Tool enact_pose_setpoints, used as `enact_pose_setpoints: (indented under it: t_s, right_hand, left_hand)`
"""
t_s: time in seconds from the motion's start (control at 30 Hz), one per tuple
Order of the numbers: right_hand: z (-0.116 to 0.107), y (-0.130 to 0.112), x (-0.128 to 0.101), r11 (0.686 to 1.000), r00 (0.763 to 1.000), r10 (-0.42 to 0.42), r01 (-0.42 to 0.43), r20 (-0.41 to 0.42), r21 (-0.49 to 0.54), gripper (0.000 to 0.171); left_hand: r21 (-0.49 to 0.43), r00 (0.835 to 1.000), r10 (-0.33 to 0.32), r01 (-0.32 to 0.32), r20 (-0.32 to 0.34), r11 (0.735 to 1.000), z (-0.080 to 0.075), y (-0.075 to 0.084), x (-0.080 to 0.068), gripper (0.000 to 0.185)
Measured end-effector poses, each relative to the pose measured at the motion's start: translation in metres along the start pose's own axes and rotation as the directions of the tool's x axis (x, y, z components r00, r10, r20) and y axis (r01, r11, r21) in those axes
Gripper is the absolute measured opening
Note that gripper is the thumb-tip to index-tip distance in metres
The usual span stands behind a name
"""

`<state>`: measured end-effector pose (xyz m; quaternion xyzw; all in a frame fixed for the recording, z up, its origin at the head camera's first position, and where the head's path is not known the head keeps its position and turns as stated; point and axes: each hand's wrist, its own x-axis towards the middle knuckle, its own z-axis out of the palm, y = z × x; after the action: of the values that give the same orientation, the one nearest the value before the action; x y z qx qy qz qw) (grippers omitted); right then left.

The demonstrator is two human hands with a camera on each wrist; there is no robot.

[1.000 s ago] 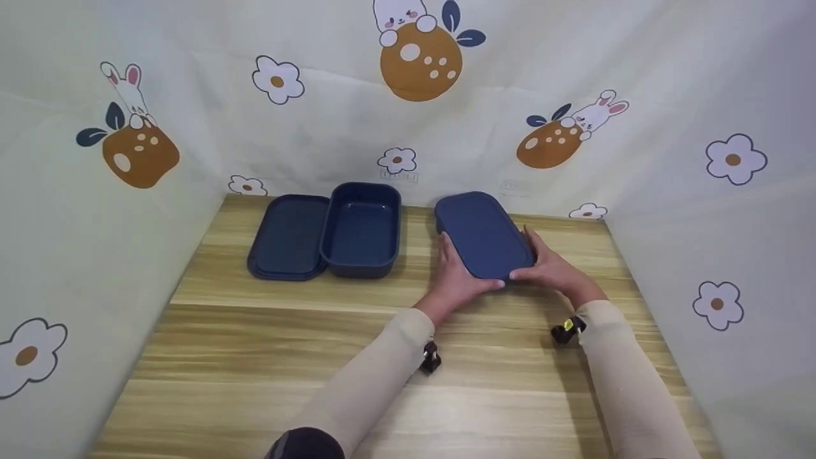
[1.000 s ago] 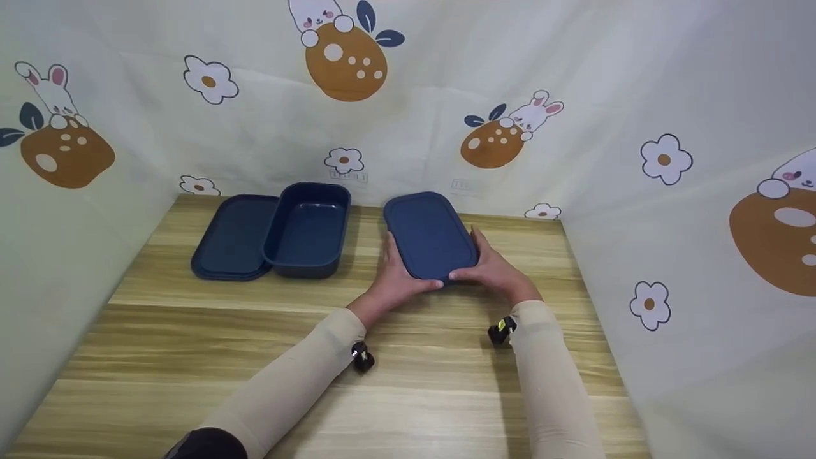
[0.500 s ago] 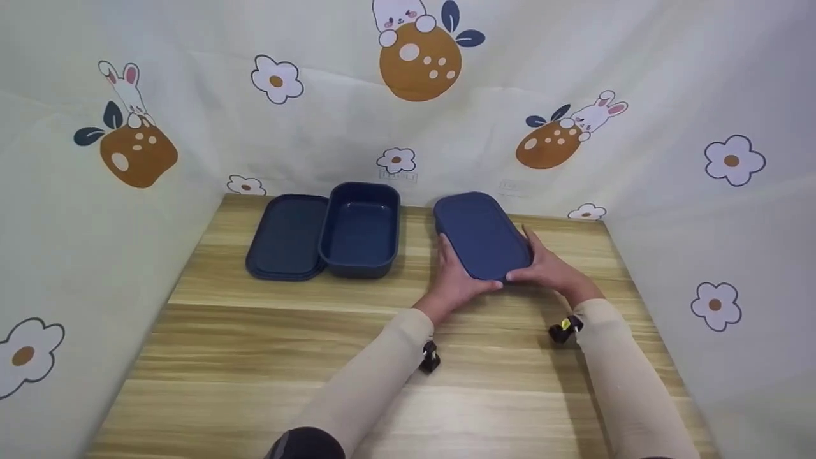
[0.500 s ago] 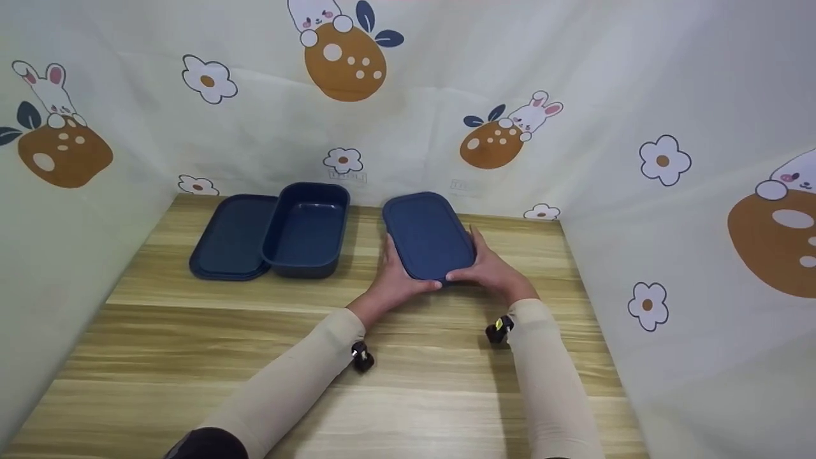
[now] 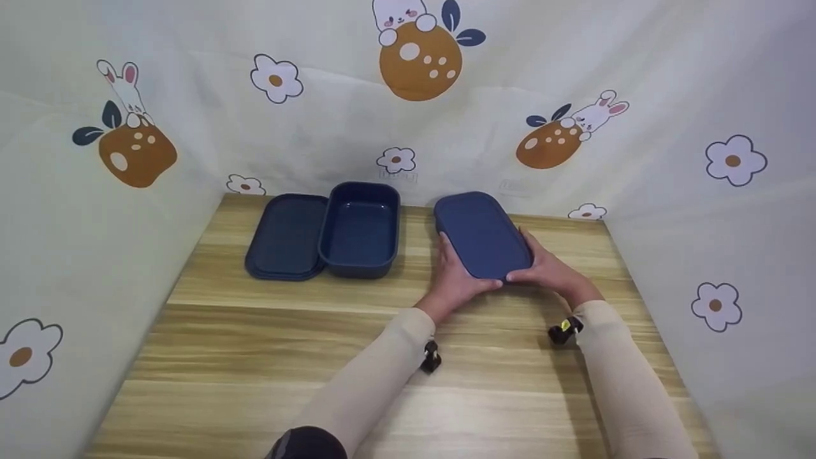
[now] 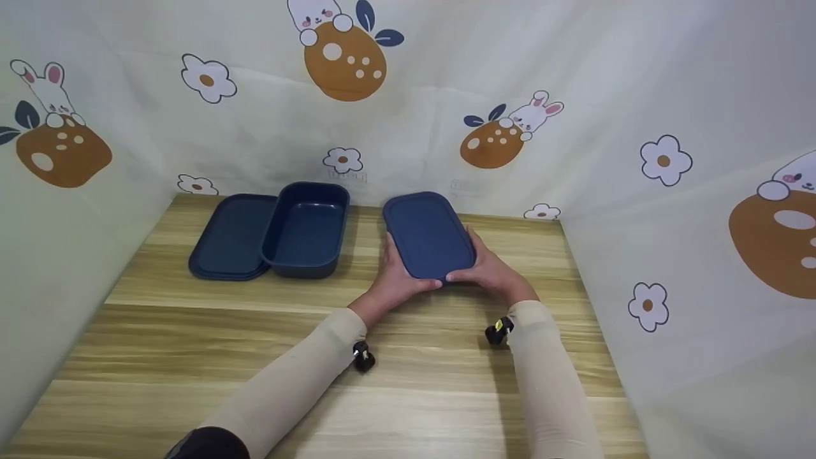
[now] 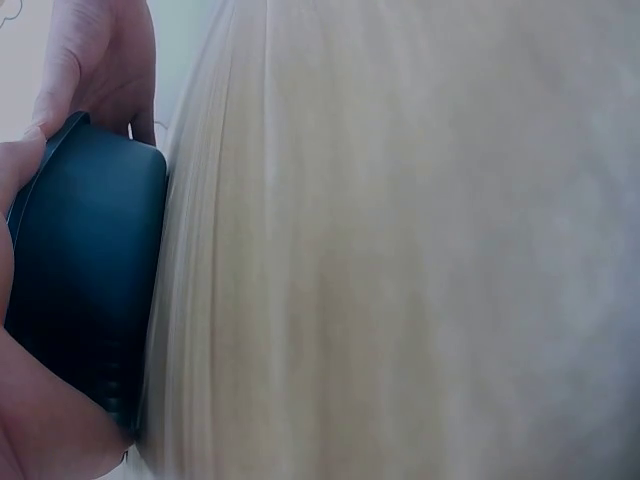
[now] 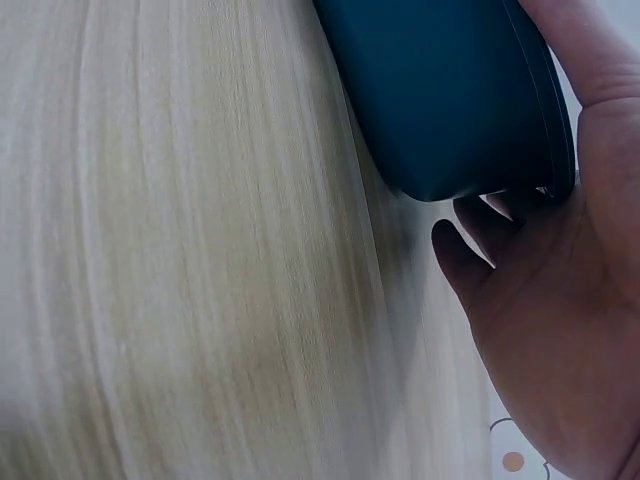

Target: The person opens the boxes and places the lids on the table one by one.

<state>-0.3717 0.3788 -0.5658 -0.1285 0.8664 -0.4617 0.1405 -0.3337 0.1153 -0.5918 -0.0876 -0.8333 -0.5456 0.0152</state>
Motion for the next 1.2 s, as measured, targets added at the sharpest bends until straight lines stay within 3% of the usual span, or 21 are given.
enact_pose_setpoints:
  t_s: [0.93,1.2]
  right_hand:
    - [0.0060,-0.0002,-0.0016,0.992,0.998,-0.053,0.057,-0.037,0.116,0.127]
    - [0.0092,-0.0043,-0.0062,0.996,0.997,-0.025,0.031,-0.069,0.086,0.130]
  left_hand:
    - [-0.018,0.999,-0.030,0.030,0.032,0.999,-0.0010,0.0021,0.0030,0.163]
    - [-0.038,0.999,0.006,-0.004,0.052,0.999,-0.0066,0.0019,0.0041,0.163]
